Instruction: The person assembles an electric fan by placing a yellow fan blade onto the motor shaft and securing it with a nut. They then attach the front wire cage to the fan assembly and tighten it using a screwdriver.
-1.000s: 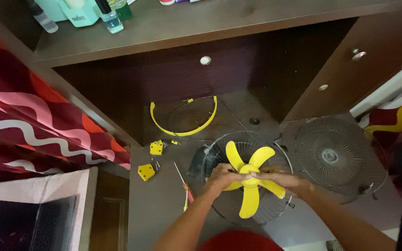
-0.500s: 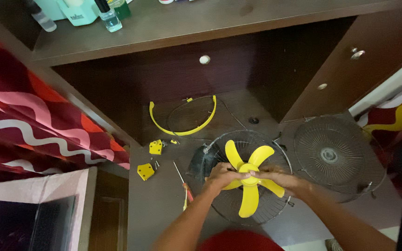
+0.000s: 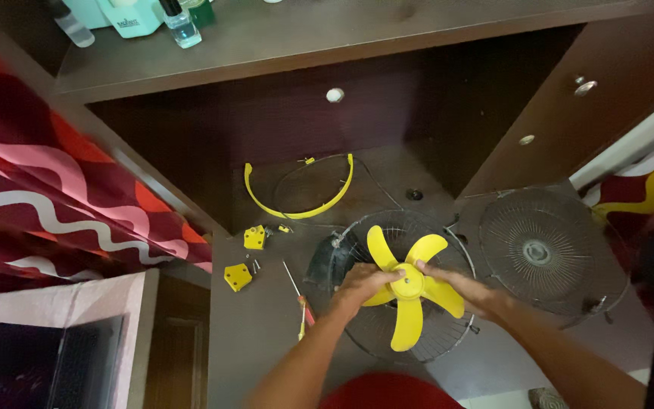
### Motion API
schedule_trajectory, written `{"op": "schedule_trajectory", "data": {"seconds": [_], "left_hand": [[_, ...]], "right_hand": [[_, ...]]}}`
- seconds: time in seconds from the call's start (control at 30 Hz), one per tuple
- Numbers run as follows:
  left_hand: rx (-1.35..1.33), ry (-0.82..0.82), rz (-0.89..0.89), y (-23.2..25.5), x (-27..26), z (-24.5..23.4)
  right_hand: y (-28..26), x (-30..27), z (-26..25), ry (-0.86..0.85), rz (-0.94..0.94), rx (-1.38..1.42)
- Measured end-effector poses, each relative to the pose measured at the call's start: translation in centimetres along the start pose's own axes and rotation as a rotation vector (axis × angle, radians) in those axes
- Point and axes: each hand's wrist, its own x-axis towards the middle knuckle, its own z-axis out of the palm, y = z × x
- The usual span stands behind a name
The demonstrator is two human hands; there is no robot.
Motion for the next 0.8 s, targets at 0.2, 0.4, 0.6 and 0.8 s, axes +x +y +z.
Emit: {"op": "schedule_trajectory", "data": {"seconds": [0.2, 0.4, 0.6, 0.8], "left_hand": [[0.134, -0.028, -0.029, 0.6, -0.5, -0.2], [0.296, 0.126, -0.086, 0.6, -1.4, 0.4], [0.249, 0.076, 0.055, -0.6, -0.2, 0.3], [0.25, 0.127, 0.045, -1.3, -0.1, 0.5]], "right_hand": [[-0.4, -0.8, 0.6, 0.151, 0.04, -0.216], [0.2, -0.8, 1.0, 0.176, 0.007, -0.21], [0.5, -0.4, 1.2, 0.186, -0.005, -0.239], [0.6, -0.8, 1.5, 0.211, -0.013, -0.179]]}}
